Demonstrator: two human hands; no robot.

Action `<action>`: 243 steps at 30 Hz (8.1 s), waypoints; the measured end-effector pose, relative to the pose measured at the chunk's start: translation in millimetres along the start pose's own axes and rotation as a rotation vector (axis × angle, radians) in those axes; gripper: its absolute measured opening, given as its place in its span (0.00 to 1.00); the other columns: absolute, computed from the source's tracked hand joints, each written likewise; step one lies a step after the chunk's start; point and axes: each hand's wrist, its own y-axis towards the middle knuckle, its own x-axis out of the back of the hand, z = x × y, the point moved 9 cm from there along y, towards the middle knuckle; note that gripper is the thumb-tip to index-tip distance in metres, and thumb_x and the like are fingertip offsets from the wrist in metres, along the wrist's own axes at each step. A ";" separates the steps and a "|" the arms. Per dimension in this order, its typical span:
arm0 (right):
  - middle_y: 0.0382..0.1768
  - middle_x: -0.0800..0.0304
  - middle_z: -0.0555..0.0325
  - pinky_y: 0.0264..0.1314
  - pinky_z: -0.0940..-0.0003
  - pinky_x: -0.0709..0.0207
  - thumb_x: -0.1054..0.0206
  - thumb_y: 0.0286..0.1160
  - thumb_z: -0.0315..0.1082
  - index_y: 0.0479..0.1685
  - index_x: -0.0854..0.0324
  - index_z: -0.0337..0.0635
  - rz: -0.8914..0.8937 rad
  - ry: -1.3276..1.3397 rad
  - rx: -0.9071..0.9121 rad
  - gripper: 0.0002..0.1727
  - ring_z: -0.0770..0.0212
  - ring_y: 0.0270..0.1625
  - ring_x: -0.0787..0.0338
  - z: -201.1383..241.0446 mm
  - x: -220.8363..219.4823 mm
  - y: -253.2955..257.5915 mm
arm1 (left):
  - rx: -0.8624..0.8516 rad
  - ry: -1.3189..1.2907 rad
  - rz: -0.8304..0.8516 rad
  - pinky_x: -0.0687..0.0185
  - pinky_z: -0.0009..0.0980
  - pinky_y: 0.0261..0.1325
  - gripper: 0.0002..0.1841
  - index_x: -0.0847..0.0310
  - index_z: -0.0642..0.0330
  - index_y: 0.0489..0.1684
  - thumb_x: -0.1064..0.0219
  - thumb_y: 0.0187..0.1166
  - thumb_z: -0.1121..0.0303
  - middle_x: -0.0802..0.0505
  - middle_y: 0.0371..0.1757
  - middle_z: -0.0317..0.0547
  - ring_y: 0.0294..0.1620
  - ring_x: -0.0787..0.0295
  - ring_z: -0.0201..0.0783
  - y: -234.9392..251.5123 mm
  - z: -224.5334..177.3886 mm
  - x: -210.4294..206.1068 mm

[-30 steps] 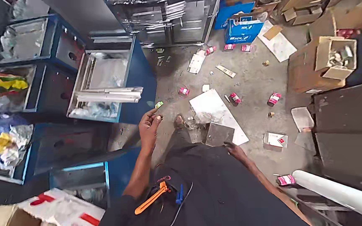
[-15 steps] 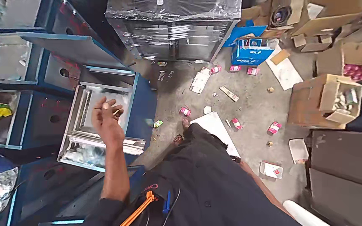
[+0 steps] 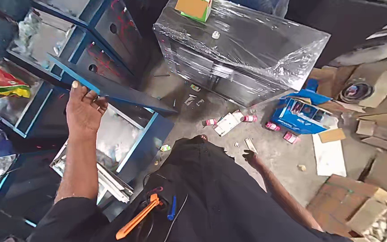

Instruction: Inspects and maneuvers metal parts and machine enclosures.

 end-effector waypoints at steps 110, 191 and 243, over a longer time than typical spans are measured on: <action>0.65 0.08 0.59 0.66 0.59 0.11 0.26 0.77 0.40 0.83 0.26 0.48 0.350 -0.162 0.909 0.33 0.64 0.61 0.07 1317.1 -44.2 421.9 | -0.214 0.116 -0.214 0.12 0.40 0.20 0.33 0.36 0.70 0.68 0.23 0.65 0.72 0.08 0.38 0.59 0.23 0.10 0.46 1035.1 -278.6 -281.9; 0.66 0.14 0.36 0.73 0.39 0.24 0.18 0.59 0.43 0.80 0.29 0.38 0.722 -0.908 1.193 0.44 0.41 0.70 0.15 906.9 -448.9 44.9 | 0.882 -0.179 -1.889 0.12 0.63 0.54 0.48 0.53 0.50 0.95 0.33 0.67 0.73 0.08 0.60 0.60 0.57 0.07 0.59 -15.6 321.5 -90.6; 0.76 0.21 0.41 0.78 0.58 0.22 0.41 0.88 0.49 0.84 0.37 0.33 0.456 -0.249 1.017 0.35 0.55 0.76 0.17 733.1 -110.6 111.2 | 0.109 0.174 -1.661 0.35 0.47 0.87 0.45 0.61 0.75 0.91 0.36 0.83 0.57 0.39 0.88 0.75 0.88 0.37 0.59 -170.1 332.9 -34.4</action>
